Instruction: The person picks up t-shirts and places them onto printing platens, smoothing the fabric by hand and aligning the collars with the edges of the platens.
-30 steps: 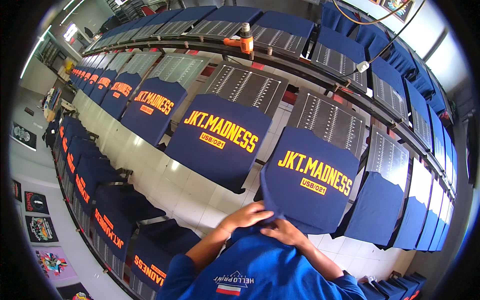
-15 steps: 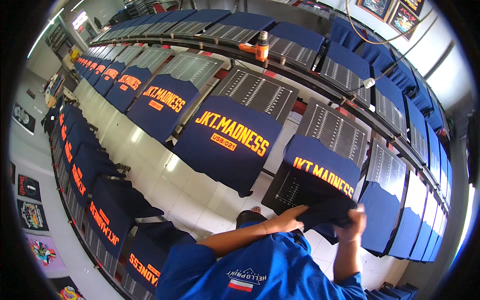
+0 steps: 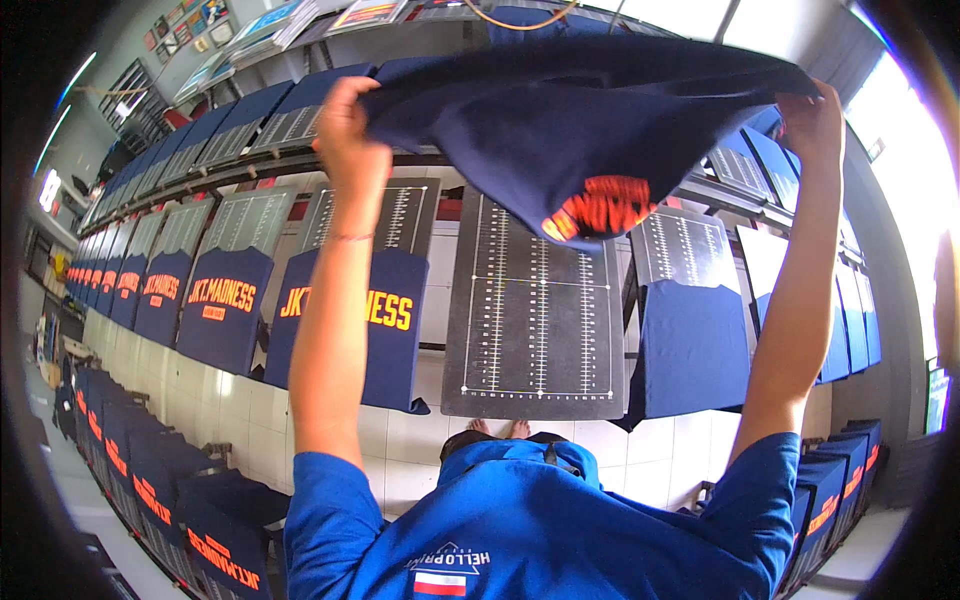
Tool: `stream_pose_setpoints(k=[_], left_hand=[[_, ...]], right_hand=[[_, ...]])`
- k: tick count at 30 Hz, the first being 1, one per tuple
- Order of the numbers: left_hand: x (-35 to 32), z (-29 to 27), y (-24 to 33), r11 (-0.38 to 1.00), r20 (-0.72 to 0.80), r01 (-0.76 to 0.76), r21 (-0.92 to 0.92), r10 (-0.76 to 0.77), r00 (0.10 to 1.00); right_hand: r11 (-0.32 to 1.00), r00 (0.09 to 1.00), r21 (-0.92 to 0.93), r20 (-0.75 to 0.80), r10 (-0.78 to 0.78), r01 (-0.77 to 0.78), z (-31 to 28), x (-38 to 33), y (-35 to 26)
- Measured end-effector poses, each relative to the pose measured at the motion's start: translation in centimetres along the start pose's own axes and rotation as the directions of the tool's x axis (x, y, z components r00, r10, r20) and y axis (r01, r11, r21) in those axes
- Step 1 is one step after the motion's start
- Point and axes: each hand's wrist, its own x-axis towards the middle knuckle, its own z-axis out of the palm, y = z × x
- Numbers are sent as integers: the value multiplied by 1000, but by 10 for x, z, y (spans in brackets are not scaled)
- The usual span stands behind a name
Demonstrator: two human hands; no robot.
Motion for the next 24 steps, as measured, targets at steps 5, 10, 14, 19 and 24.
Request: stream_pose_setpoints(k=[5, 10, 14, 19, 24], left_hand=[[-54, -43, 78, 984, -18, -21, -174, 19, 1000], [-190, -100, 89, 912, 113, 403, 73, -409, 906], [-287, -119, 71, 691, 206, 714, 111, -719, 664], [-397, -173, 29, 389, 461, 619, 682, -886, 49], [-432, -93, -32, 446, 363, 827, 342, -875, 321]], right_hand=[[845, 998, -534, 64, 26, 13, -85, -79, -70], [-166, 332, 779, 436, 837, -605, -112, -261, -121], [-494, -70, 505, 646, 760, -708, -111, -416, -154], [-16, -444, -484, 788, 427, -875, -122, -541, -170], [325, 100, -91, 844, 528, -941, -26, -527, -219]])
